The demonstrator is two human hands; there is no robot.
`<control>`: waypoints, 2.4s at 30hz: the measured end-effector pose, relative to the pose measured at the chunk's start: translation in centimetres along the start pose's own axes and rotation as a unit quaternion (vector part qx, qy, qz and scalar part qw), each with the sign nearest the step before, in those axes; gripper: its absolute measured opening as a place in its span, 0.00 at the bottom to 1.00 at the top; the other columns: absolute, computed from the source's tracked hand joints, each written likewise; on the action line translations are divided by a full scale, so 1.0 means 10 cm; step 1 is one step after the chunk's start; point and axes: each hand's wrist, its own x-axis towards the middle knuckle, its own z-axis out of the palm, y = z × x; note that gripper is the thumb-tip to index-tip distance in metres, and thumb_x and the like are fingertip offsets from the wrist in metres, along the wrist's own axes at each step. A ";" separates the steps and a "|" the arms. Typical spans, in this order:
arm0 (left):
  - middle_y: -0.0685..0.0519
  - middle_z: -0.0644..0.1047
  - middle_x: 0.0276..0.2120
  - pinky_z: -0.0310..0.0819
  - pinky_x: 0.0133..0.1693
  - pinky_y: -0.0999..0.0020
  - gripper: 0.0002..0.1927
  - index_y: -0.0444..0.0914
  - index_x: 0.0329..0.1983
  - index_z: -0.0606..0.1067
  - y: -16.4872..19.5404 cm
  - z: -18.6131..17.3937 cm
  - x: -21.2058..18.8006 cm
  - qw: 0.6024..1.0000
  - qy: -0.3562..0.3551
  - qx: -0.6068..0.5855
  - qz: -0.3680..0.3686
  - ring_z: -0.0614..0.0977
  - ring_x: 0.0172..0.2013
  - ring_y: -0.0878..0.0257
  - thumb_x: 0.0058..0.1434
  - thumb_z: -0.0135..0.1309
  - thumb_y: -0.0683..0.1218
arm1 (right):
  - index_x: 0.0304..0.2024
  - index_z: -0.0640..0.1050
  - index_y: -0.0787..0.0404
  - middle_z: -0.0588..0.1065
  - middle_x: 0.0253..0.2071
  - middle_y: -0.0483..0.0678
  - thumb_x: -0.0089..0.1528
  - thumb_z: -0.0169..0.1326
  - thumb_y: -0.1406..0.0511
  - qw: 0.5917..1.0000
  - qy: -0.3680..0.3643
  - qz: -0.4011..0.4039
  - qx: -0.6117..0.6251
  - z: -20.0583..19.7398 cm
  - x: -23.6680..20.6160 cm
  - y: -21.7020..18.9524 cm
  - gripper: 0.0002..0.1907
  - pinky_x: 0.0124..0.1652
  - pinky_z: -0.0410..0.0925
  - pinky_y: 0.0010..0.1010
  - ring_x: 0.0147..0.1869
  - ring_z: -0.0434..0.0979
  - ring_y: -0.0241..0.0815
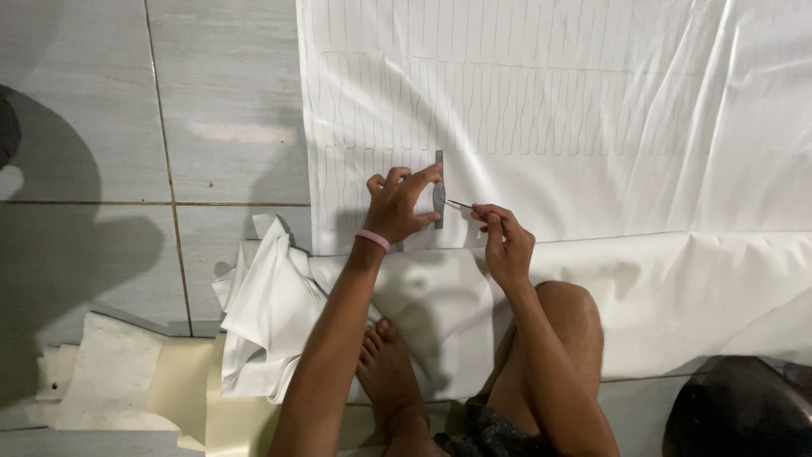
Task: The person sits on the floor and uses a ruler and a pointed tool to draw a series of parallel vertical lines on a large white fabric. The person repeatedly repositions the ruler and draws lines across the fabric surface.
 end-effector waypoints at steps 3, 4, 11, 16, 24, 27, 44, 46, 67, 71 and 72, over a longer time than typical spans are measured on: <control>0.70 0.78 0.54 0.52 0.55 0.51 0.46 0.53 0.67 0.68 -0.01 0.01 0.01 1.000 -0.008 0.002 -0.009 0.72 0.56 0.59 0.43 0.75 0.52 | 0.49 0.78 0.64 0.82 0.47 0.47 0.74 0.44 0.68 1.000 0.005 -0.002 0.009 -0.01 0.01 0.00 0.10 0.43 0.78 0.28 0.53 0.85 0.40; 0.70 0.78 0.55 0.52 0.55 0.51 0.46 0.53 0.67 0.68 -0.02 0.02 0.01 1.000 -0.011 0.002 -0.011 0.72 0.56 0.59 0.43 0.75 0.52 | 0.49 0.78 0.64 0.82 0.47 0.48 0.74 0.45 0.68 1.000 0.004 0.000 0.011 -0.01 0.01 0.00 0.10 0.43 0.78 0.28 0.53 0.85 0.40; 0.67 0.74 0.64 0.53 0.55 0.51 0.38 0.53 0.56 0.73 -0.06 0.08 0.01 1.000 0.009 0.012 0.005 0.72 0.56 0.58 0.41 0.76 0.52 | 0.49 0.78 0.64 0.82 0.47 0.48 0.74 0.45 0.68 1.000 -0.007 -0.005 0.007 -0.02 0.02 0.00 0.10 0.44 0.78 0.28 0.53 0.85 0.40; 0.68 0.74 0.63 0.53 0.54 0.54 0.39 0.53 0.56 0.74 -0.08 0.09 0.00 1.000 0.021 0.015 0.013 0.72 0.55 0.58 0.39 0.76 0.53 | 0.49 0.78 0.64 0.82 0.47 0.47 0.74 0.45 0.68 1.000 -0.004 -0.006 0.005 -0.02 0.02 0.01 0.10 0.44 0.78 0.28 0.52 0.85 0.40; 0.68 0.73 0.64 0.52 0.53 0.54 0.37 0.53 0.54 0.74 0.02 -0.01 0.01 1.000 0.018 0.011 0.014 0.72 0.53 0.59 0.39 0.76 0.52 | 0.50 0.78 0.64 0.82 0.48 0.48 0.74 0.45 0.68 1.000 -0.002 -0.007 0.002 -0.04 0.03 0.05 0.10 0.44 0.78 0.28 0.53 0.85 0.40; 0.68 0.75 0.60 0.55 0.52 0.51 0.40 0.50 0.58 0.74 0.04 0.01 0.00 0.998 0.040 0.037 0.030 0.73 0.53 0.58 0.39 0.76 0.51 | 0.50 0.78 0.64 0.82 0.48 0.48 0.74 0.45 0.68 1.000 0.002 -0.017 -0.002 -0.06 0.06 0.02 0.11 0.45 0.78 0.29 0.53 0.84 0.40; 0.33 0.56 0.70 0.68 0.31 0.60 0.35 0.35 0.74 0.51 1.35 0.71 0.42 0.798 -0.143 0.540 -0.228 0.71 0.55 0.45 0.65 0.46 0.43 | 0.39 0.83 0.46 0.80 0.50 0.35 0.67 0.47 0.59 0.805 -0.450 -0.157 -0.354 0.03 0.84 -0.64 0.12 0.71 0.49 0.52 0.60 0.76 0.37; 0.33 0.57 0.70 0.68 0.31 0.60 0.34 0.34 0.75 0.52 1.35 0.70 0.40 0.842 -0.143 0.463 -0.236 0.72 0.54 0.44 0.66 0.44 0.44 | 0.39 0.83 0.47 0.80 0.50 0.36 0.67 0.49 0.58 0.831 -0.419 -0.184 -0.316 0.02 0.80 -0.58 0.11 0.70 0.51 0.51 0.61 0.76 0.39; 0.34 0.64 0.68 0.71 0.58 0.51 0.37 0.31 0.70 0.62 1.24 0.56 0.37 0.775 -0.292 0.560 -0.023 0.68 0.65 0.40 0.56 0.54 0.26 | 0.42 0.82 0.50 0.82 0.46 0.36 0.66 0.54 0.64 0.838 -0.333 -0.239 -0.360 -0.03 1.08 -0.41 0.06 0.70 0.57 0.46 0.50 0.82 0.35; 0.26 0.64 0.65 0.73 0.51 0.60 0.41 0.27 0.69 0.61 1.31 0.42 0.35 0.765 -0.191 0.611 -0.069 0.74 0.55 0.40 0.49 0.59 0.30 | 0.43 0.81 0.51 0.81 0.49 0.44 0.64 0.58 0.61 0.869 -0.200 -0.313 -0.327 -0.02 1.28 -0.42 0.06 0.63 0.61 0.46 0.52 0.82 0.40; 0.25 0.64 0.65 0.73 0.52 0.61 0.40 0.27 0.68 0.62 1.31 0.40 0.34 0.769 -0.191 0.607 -0.065 0.73 0.56 0.39 0.50 0.59 0.31 | 0.43 0.81 0.52 0.81 0.48 0.43 0.65 0.58 0.63 0.879 -0.201 -0.296 -0.316 -0.03 1.30 -0.43 0.05 0.63 0.62 0.46 0.50 0.82 0.40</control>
